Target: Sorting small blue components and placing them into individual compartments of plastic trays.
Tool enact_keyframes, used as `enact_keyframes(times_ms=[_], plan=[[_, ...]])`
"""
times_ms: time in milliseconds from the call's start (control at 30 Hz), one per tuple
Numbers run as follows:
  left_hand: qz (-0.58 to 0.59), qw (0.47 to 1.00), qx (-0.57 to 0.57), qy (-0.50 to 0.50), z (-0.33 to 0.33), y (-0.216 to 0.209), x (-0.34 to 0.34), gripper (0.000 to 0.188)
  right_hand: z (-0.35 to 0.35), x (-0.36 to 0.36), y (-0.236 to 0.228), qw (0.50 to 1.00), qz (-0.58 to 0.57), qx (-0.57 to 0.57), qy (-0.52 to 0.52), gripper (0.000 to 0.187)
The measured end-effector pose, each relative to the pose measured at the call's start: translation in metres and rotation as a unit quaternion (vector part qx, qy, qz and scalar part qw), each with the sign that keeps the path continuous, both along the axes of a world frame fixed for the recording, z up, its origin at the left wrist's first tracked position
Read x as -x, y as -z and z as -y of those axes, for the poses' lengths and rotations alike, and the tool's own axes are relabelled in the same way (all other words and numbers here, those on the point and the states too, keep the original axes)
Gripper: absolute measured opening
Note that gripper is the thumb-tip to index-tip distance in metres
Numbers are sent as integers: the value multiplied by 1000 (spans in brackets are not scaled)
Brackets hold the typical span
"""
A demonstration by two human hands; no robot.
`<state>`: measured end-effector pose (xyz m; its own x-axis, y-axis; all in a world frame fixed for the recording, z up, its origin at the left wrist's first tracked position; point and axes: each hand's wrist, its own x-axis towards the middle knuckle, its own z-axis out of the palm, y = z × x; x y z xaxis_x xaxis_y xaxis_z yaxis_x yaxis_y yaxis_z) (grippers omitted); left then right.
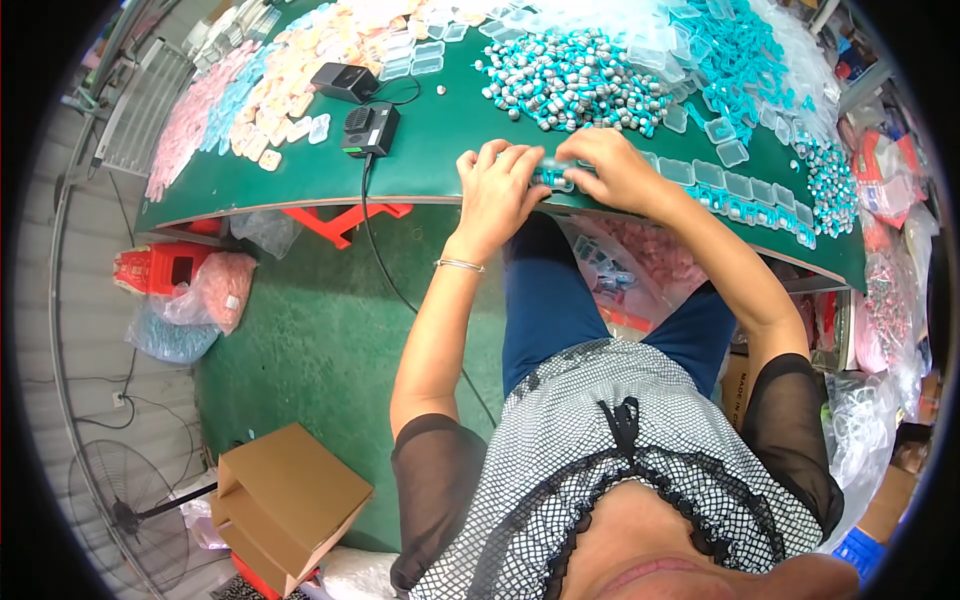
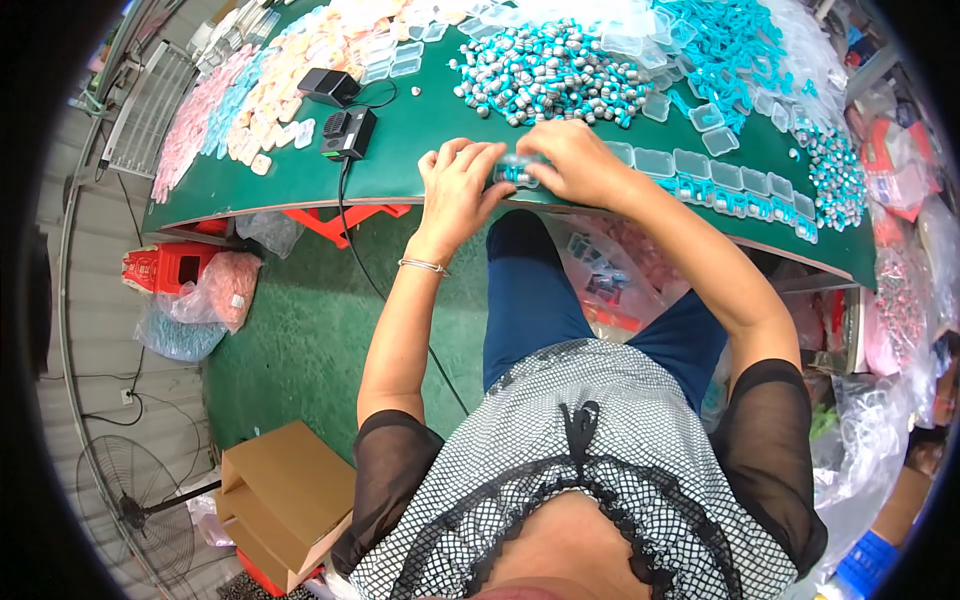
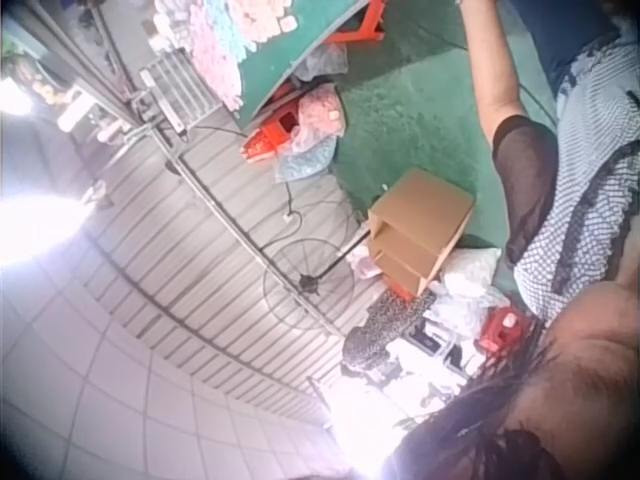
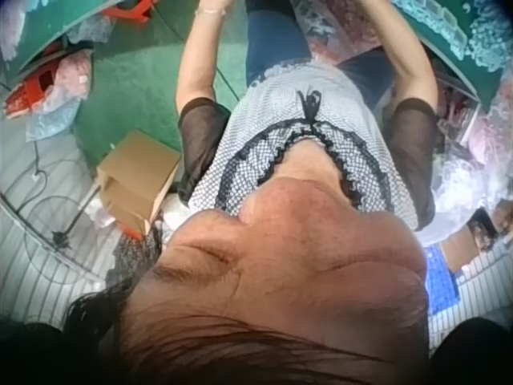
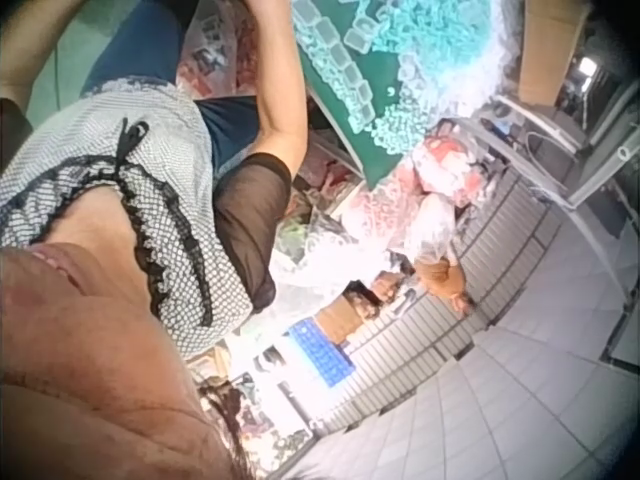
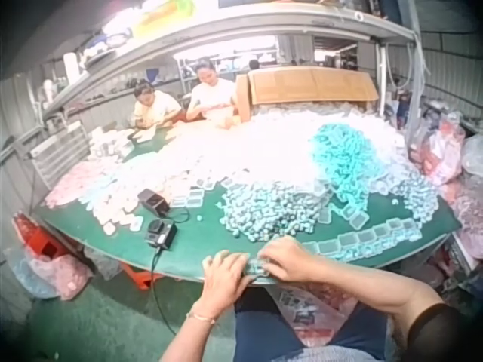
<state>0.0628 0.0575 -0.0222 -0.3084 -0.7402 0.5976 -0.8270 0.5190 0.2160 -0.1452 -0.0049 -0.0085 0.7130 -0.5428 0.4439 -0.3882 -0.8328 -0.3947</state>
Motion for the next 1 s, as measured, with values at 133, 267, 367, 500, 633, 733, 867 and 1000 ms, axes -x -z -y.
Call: enact_keyframes(times_ms=[133,267,367,500,633,733,867,1000], plan=[[26,999,20,16,7,1,0,30,-12,-5,6,992,-37,111,35,37],[3,999,18,33,11,1,0,25,-8,-9,17,990,-17,134,50,35],[-14,997,32,62,15,6,-4,23,-10,-13,18,988,-13,146,47,31],[-18,996,61,64,15,7,-5,23,-12,-15,16,988,-23,138,63,29],[56,992,105,35,10,4,-9,28,-9,-10,0,991,-37,120,45,34],[90,992,88,3,2,-6,-18,32,9,12,-8,988,-24,80,132,26],[59,996,73,-6,-8,-9,5,39,7,41,-9,962,-138,58,226,16],[25,999,35,19,-1,-6,45,43,4,42,0,950,-162,71,259,15]])
